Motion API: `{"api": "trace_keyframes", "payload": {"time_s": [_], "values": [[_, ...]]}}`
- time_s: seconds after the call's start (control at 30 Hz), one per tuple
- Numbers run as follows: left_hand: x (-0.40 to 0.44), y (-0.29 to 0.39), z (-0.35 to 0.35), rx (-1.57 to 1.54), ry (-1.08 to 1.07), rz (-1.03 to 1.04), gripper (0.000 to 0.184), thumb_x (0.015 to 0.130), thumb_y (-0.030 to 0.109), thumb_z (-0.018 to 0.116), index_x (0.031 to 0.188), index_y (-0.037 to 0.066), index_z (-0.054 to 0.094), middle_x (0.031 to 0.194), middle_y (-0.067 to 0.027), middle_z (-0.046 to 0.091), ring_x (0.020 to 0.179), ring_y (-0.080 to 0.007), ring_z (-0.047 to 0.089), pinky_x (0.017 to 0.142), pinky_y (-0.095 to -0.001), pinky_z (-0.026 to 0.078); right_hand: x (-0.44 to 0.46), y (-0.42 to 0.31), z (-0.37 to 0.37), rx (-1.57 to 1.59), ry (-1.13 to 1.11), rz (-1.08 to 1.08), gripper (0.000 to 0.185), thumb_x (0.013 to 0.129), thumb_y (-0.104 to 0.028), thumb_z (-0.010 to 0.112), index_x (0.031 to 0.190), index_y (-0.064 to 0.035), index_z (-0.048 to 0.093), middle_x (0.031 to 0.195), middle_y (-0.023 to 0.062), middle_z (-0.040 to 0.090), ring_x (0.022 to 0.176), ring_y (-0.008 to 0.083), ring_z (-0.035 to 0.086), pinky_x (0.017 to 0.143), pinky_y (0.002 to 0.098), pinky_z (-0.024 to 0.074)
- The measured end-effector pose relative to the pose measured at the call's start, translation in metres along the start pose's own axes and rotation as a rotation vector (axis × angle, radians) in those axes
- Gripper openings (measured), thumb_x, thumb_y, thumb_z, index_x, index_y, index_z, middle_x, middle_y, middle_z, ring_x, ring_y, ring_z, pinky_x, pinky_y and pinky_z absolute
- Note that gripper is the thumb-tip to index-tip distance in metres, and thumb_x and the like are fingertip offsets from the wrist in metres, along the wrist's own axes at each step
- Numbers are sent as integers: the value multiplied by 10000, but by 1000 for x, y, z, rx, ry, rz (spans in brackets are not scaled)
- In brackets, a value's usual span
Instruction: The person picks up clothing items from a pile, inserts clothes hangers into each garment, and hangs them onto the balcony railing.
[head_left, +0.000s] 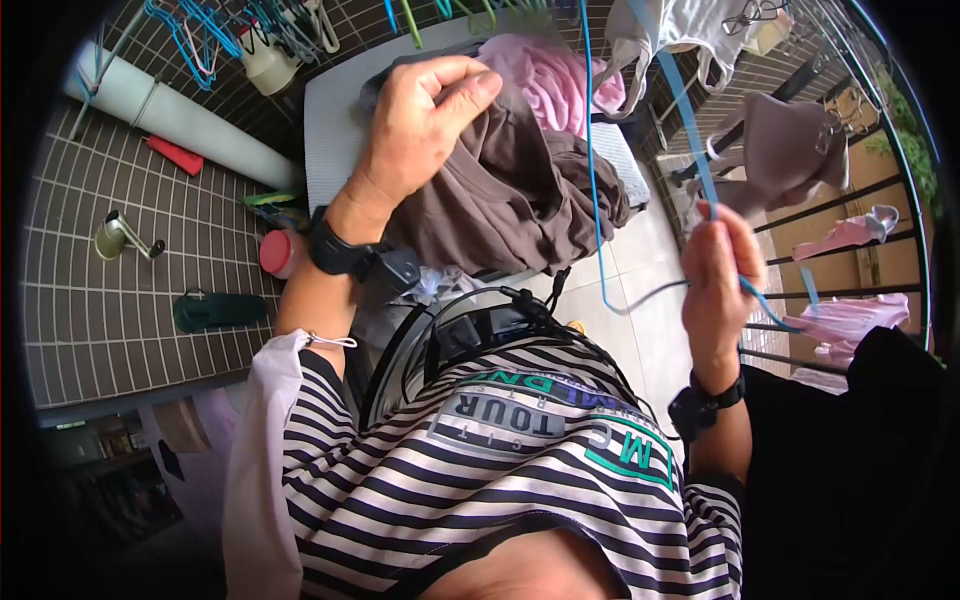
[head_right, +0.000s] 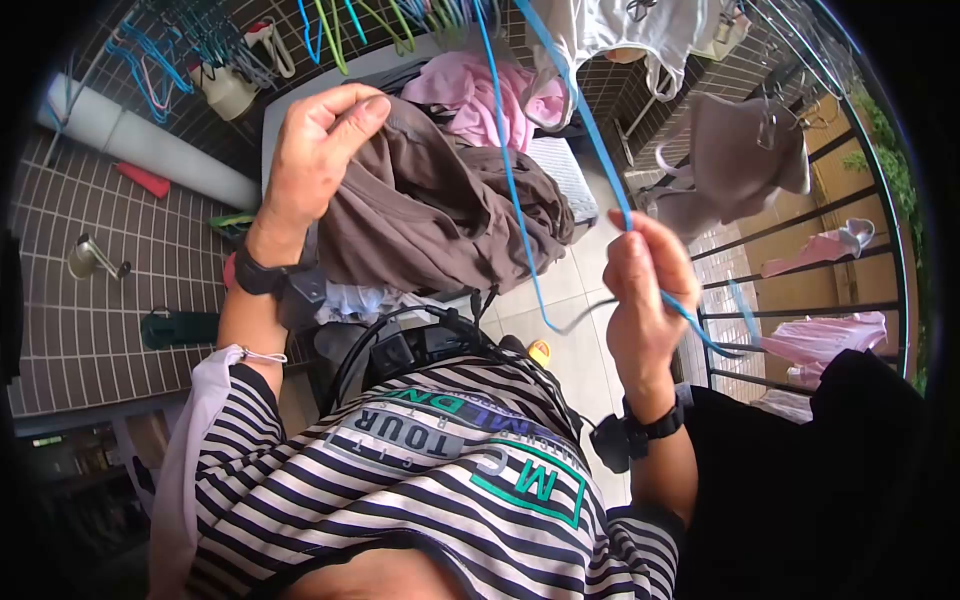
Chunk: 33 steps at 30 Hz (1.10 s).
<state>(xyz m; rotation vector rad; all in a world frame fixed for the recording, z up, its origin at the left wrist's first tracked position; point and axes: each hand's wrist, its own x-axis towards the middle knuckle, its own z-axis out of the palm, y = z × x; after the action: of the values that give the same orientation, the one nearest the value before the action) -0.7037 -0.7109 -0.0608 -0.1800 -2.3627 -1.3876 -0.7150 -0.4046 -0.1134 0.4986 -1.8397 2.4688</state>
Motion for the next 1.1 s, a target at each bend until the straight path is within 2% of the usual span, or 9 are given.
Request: {"api": "trace_keyframes", "payload": {"time_s": [0.2,0.3,0.33,0.4,0.5,0.7,0.9,1.03,1.1], "values": [[36,5,16,-222,-215,-144,217,909,181,643,980,-22,674,858,39,632,795,-19,526,715,-192,418,32,-78,23,315,-385,-554,338,995,-224,465,1266,-29,515,653,-11,405,568,92,315,541,268,268],[32,17,26,-364,-256,-154,212,884,146,656,1001,-29,672,888,-1,671,815,-39,587,737,-192,451,52,-92,33,339,-615,-666,311,1003,-275,453,1237,-106,567,690,-22,387,641,111,305,591,285,250],[32,35,22,-424,-307,-175,207,880,136,653,1003,-31,671,888,-9,675,813,-48,599,736,-196,462,56,-83,33,333,-525,-674,328,988,-227,477,1234,-25,557,708,9,467,623,108,374,576,266,297],[33,48,9,-519,-334,-225,189,874,102,638,1005,-31,666,881,-41,684,785,-82,639,712,-210,504,61,-56,29,352,-448,-571,322,962,-160,523,1154,91,586,777,67,591,646,116,489,580,240,375],[26,64,-27,-740,-276,-167,202,843,129,677,987,-11,671,907,-45,683,845,-100,627,800,-220,458,58,-30,17,242,-376,-285,268,918,-149,630,1087,56,652,744,36,595,664,90,505,599,223,405],[38,26,-56,-564,-173,-83,141,854,77,648,967,-6,666,916,-55,689,852,-105,636,819,-218,467,35,-45,-1,-333,-314,-163,174,899,-62,638,1038,31,687,675,1,579,594,41,483,527,194,396],[46,-41,-21,-730,-108,-161,123,844,61,621,914,-25,675,829,-18,668,746,-73,578,728,-201,441,12,-73,4,-629,-281,18,155,893,-50,608,992,30,697,611,-9,534,555,34,452,494,202,368],[46,-44,24,-712,58,-157,141,792,91,611,829,-20,690,762,-16,656,731,-92,569,709,-229,433,-10,-92,-3,-561,-181,254,148,879,-35,614,979,38,695,623,-17,543,558,41,461,493,206,366],[45,-27,53,-726,-32,-74,118,816,65,605,843,-19,683,788,-20,657,723,-85,582,696,-220,441,-34,-83,-7,-714,-137,256,135,862,-20,630,965,47,687,656,-3,582,581,45,486,517,210,384]]}}
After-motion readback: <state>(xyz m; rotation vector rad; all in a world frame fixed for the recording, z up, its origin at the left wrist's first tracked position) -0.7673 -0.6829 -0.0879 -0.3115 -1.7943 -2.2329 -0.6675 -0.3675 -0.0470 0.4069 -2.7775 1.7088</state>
